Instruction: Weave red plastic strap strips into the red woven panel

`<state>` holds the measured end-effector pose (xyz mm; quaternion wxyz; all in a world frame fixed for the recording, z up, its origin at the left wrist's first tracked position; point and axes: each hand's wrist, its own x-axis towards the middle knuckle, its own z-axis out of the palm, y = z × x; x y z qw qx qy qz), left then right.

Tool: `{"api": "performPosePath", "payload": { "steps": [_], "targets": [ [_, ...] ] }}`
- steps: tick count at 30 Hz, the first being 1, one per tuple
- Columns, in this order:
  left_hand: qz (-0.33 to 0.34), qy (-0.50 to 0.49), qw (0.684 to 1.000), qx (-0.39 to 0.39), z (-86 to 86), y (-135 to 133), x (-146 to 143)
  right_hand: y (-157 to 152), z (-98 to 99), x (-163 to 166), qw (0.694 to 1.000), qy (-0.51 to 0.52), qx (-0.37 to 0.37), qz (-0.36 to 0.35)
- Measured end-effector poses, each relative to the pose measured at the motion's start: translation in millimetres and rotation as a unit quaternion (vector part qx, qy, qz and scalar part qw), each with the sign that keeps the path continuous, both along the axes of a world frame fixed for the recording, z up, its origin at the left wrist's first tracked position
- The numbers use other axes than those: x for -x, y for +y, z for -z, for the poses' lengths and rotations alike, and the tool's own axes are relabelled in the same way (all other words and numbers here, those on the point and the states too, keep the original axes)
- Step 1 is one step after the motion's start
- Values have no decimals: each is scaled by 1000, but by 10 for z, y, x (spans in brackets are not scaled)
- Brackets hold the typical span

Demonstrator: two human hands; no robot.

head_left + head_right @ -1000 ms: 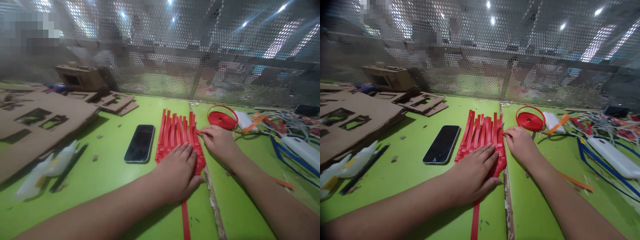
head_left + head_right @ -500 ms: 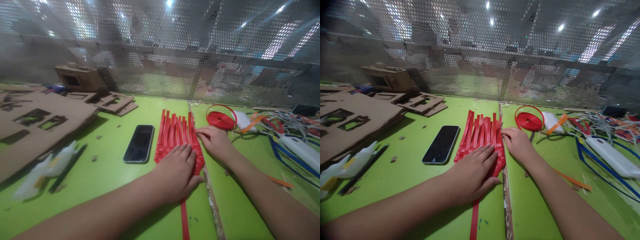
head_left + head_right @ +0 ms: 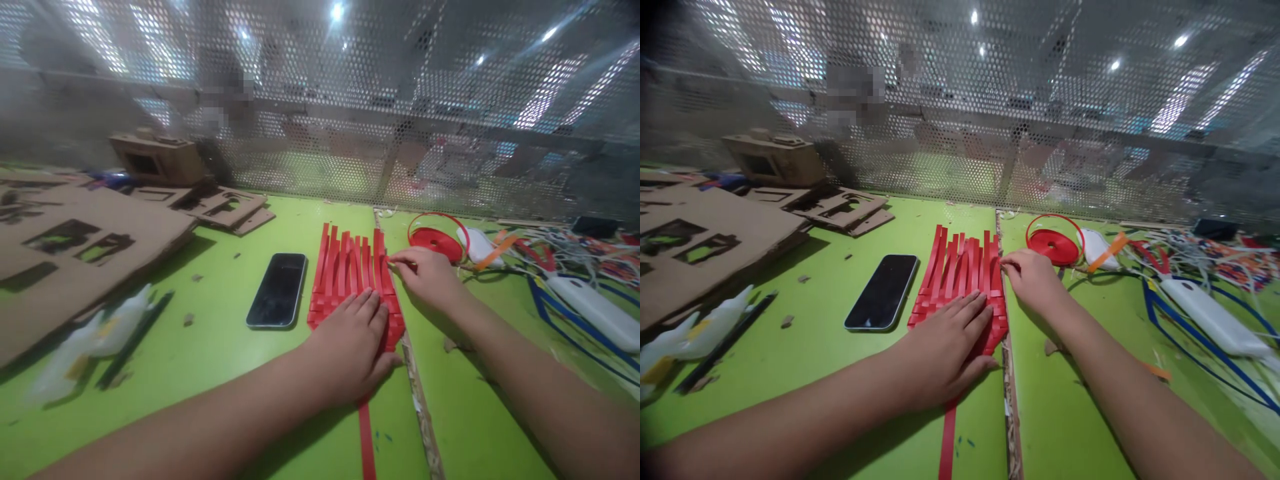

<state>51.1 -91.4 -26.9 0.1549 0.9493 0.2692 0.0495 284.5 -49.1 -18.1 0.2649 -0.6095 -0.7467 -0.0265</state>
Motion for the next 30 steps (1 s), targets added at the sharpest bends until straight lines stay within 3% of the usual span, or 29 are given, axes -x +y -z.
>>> {"api": "performPosePath", "payload": {
  "steps": [3, 7, 11, 15, 20, 26, 30],
  "targets": [
    [1, -1, 1000, 0, -3, 2, 0, 35, -11, 21, 1000, 1, -21, -17],
    [0, 0, 1000, 4, -7, 0, 1, 97, 141, 15, 995, -70, -19, -74],
    [-1, -1, 1000, 3, -13, 0, 5, 119, 233, 2, 986, -154, -10, -67],
    [-4, 3, 1000, 5, -26, 1, 8, 89, 211, -5, 983, -174, -17, -61],
    [-7, 6, 1000, 2, -30, -9, 9, 61, 185, -8, 988, -138, -43, -49],
    [-5, 10, 1000, -3, -32, -8, 7, 58, 213, 12, 994, -24, -37, -98],
    [0, 8, 1000, 1, -37, -3, 12, -5, 188, 11, 995, 26, -36, -86]
  ]
}}
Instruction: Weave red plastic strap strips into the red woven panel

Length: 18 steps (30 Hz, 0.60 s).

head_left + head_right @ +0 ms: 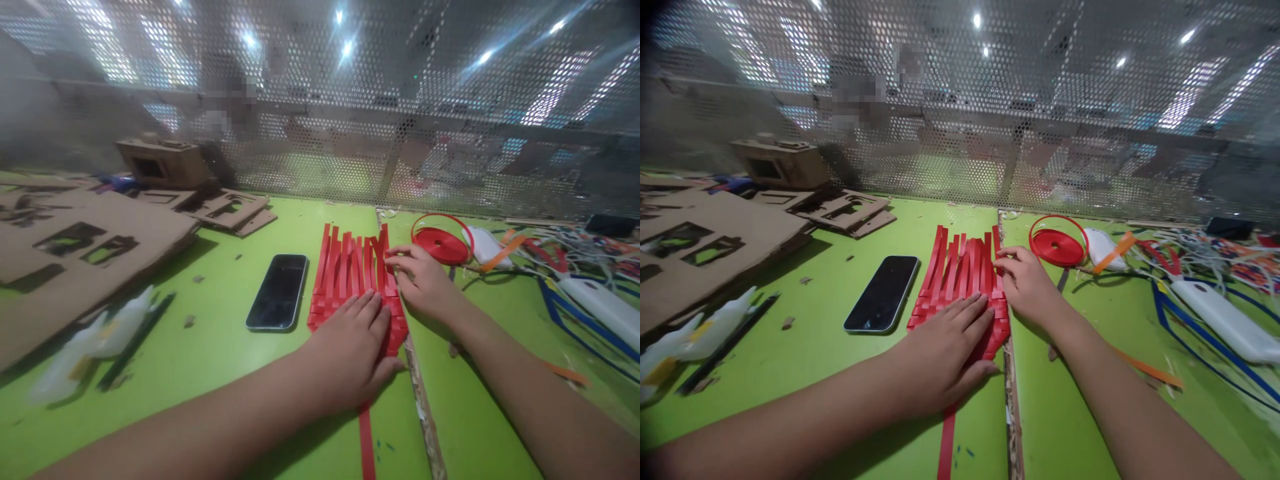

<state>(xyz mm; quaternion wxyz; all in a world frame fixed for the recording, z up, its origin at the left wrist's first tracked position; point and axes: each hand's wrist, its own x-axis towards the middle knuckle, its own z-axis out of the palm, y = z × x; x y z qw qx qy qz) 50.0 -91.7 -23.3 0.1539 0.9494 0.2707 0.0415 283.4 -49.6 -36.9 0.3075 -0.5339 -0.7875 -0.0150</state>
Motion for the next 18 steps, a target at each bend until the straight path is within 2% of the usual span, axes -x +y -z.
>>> {"api": "performPosePath", "payload": {
  "steps": [4, 11, 18],
  "targets": [
    [-1, -5, 1000, -1, 7, -1, 7, -77, -44, 17, 1000, -17, -2, 4],
    [-2, -7, 1000, 4, 8, -2, 2, -121, -105, 142, 993, -83, -79, 32],
    [-3, -10, 1000, 19, 3, 5, -1, -127, -98, 110, 998, -45, -30, -45]
  ]
}}
